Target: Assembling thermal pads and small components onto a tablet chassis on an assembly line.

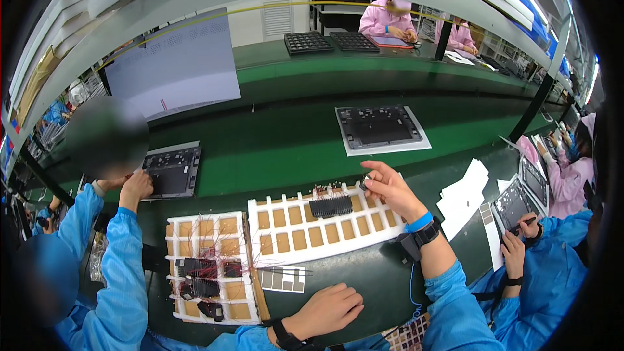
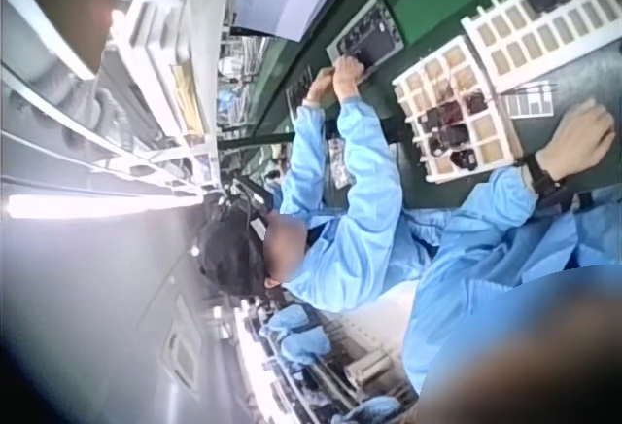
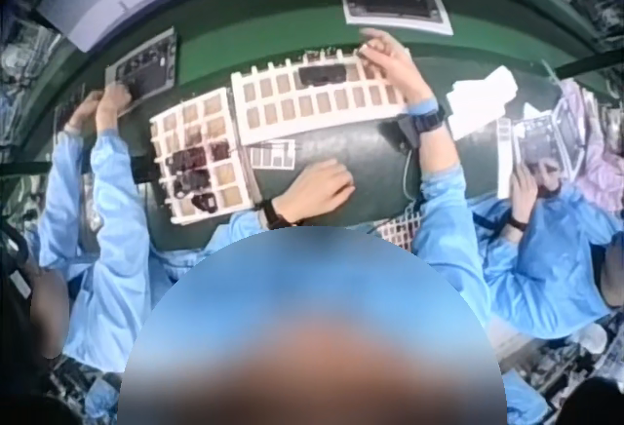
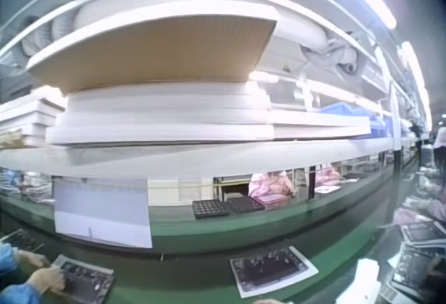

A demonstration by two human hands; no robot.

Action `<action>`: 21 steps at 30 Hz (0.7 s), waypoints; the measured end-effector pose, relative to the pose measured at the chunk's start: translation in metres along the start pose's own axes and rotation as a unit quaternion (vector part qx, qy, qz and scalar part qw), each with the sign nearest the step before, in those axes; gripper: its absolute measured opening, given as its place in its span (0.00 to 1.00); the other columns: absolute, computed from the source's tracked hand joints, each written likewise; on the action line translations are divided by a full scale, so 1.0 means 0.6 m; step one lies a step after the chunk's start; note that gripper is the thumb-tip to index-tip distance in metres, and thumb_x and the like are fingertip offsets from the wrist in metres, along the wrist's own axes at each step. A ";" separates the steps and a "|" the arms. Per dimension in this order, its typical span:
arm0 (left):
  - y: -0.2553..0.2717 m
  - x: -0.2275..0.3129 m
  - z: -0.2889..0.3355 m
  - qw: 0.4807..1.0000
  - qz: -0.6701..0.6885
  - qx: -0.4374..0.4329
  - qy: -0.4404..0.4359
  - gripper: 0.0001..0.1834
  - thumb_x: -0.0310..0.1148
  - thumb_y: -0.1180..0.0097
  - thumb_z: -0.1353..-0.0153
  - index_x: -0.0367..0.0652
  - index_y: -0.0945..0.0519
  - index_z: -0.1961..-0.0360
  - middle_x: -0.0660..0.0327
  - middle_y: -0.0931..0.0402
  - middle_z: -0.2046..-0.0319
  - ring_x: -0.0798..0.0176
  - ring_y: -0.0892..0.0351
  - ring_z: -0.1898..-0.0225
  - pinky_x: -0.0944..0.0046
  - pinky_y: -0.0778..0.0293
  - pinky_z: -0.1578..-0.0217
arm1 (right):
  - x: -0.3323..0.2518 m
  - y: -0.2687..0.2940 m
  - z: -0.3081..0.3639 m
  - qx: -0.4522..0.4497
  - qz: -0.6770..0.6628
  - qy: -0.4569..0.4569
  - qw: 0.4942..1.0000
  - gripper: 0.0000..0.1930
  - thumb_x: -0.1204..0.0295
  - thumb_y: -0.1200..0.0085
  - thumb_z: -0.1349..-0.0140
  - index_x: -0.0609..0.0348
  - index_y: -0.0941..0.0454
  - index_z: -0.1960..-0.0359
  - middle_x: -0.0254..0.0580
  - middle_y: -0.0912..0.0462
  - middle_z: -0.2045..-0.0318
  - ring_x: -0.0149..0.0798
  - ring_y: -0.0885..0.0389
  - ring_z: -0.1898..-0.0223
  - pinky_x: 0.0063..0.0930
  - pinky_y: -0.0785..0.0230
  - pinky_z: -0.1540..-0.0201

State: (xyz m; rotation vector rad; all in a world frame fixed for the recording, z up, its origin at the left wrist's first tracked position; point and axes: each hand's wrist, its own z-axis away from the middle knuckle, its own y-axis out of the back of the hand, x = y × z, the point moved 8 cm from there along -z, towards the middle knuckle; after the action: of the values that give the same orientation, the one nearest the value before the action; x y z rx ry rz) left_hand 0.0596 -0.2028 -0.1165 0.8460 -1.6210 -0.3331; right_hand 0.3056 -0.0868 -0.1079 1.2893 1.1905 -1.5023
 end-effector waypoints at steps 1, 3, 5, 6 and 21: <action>0.002 0.001 0.001 1.000 -0.003 0.001 -0.002 0.08 0.36 0.40 0.31 0.43 0.19 0.65 0.61 0.25 0.70 0.56 0.25 0.64 0.58 0.24 0.61 | 0.013 0.008 -0.006 -0.015 0.014 0.005 1.000 0.22 0.73 0.43 0.26 0.63 0.30 0.33 0.32 0.18 0.65 0.25 0.17 0.66 0.18 0.26 0.60; -0.001 0.001 0.004 1.000 -0.005 -0.009 0.006 0.07 0.34 0.40 0.32 0.42 0.20 0.64 0.61 0.25 0.69 0.56 0.25 0.63 0.58 0.23 0.59 | 0.015 0.008 -0.012 -0.015 0.024 -0.007 1.000 0.21 0.72 0.44 0.26 0.64 0.29 0.35 0.33 0.17 0.62 0.26 0.15 0.62 0.18 0.24 0.58; -0.001 0.001 0.005 1.000 -0.005 -0.001 0.001 0.07 0.35 0.40 0.31 0.43 0.20 0.65 0.61 0.25 0.69 0.56 0.25 0.63 0.58 0.24 0.60 | 0.024 0.011 -0.012 -0.025 0.024 -0.025 0.999 0.16 0.71 0.44 0.25 0.65 0.24 0.41 0.38 0.15 0.56 0.30 0.12 0.53 0.19 0.22 0.54; 0.001 0.000 0.003 1.000 -0.005 0.008 -0.004 0.08 0.35 0.40 0.31 0.43 0.19 0.65 0.62 0.25 0.70 0.56 0.25 0.64 0.58 0.24 0.61 | 0.026 0.011 -0.013 -0.024 0.025 -0.022 0.999 0.16 0.71 0.44 0.25 0.65 0.24 0.41 0.38 0.15 0.56 0.30 0.12 0.53 0.19 0.22 0.54; -0.012 -0.013 0.008 0.998 -0.017 0.048 -0.035 0.08 0.36 0.42 0.30 0.43 0.22 0.63 0.60 0.26 0.67 0.55 0.25 0.60 0.56 0.24 0.57 | -0.056 0.020 0.010 0.110 0.214 0.097 0.966 0.09 0.73 0.41 0.28 0.66 0.18 0.53 0.30 0.17 0.69 0.21 0.22 0.73 0.18 0.27 0.69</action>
State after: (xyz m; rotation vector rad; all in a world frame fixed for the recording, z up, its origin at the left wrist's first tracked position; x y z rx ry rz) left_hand 0.0577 -0.2038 -0.1278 0.9451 -1.6996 -0.3139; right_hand 0.3209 -0.0953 -0.0761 1.7486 0.8029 -1.2321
